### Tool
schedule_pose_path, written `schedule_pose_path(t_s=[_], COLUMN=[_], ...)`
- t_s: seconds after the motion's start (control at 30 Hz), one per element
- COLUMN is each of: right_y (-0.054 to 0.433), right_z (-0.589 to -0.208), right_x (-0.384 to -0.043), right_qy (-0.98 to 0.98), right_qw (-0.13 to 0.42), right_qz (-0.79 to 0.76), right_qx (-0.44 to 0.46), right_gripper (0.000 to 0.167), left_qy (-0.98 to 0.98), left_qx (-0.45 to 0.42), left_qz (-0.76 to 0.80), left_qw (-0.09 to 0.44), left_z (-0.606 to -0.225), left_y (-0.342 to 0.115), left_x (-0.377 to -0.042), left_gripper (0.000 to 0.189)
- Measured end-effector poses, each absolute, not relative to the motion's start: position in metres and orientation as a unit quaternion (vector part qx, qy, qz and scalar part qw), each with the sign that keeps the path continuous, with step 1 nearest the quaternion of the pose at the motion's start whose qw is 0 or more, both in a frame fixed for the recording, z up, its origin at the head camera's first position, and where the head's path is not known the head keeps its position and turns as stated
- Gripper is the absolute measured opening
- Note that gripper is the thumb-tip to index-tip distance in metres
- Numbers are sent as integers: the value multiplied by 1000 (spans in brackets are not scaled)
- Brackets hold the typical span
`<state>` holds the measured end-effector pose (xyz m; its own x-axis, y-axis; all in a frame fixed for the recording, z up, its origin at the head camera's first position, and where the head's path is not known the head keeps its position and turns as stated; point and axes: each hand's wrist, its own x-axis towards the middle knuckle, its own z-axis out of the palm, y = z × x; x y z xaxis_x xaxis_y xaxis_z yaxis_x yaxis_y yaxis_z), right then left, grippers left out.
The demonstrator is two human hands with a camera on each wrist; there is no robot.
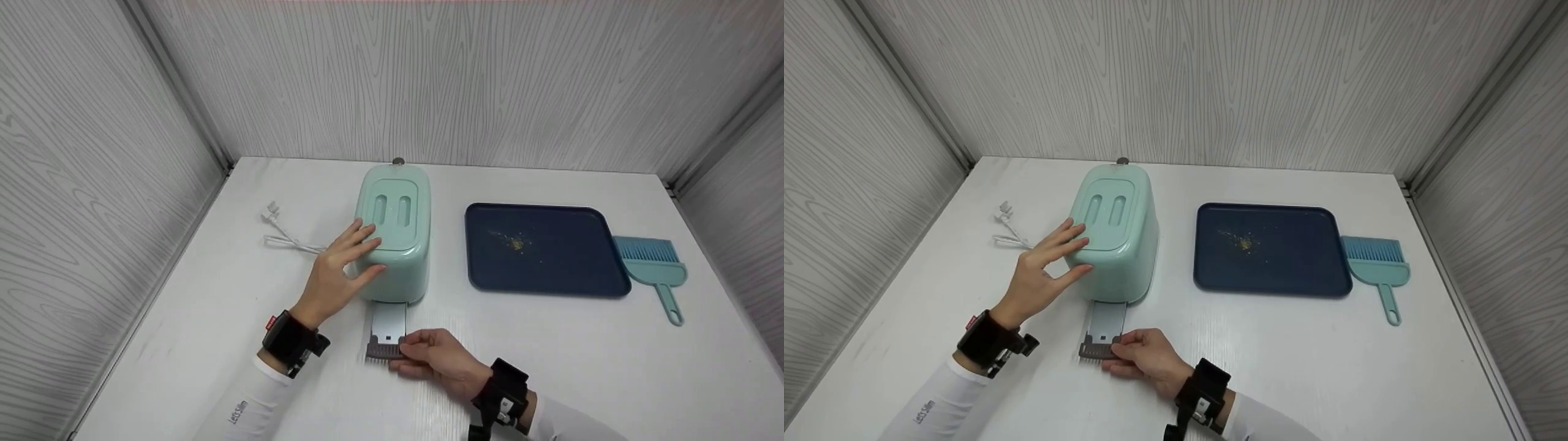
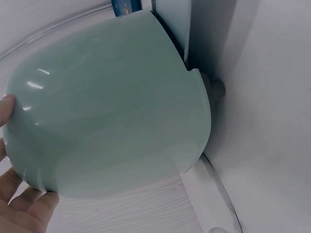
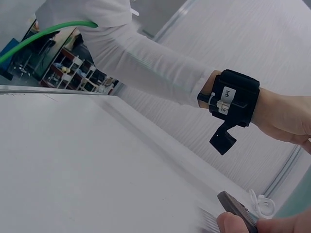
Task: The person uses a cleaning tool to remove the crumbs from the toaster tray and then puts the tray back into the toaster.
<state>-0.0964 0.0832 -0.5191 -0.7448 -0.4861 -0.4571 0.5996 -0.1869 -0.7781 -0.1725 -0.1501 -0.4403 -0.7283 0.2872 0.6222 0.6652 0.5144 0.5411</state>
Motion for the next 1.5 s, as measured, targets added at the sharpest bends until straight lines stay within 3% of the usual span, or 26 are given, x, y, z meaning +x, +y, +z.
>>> schedule_pose_path(t_s=[0.37, 1.5], right_y=[82, 76], right_z=[-517, -519], right_x=[-106, -132], right_qy=[526, 546], right_qw=[354, 305], right_qz=[-771, -776], right_qx=[59, 86], right_gripper=[31, 38], left_qy=[-838, -835], left_qx=[-281, -284], left_qz=[-412, -411], left_qw=[224, 230], left_z=[-441, -441], left_y=[-151, -150], left_x=[-171, -171], left_gripper=[47, 46])
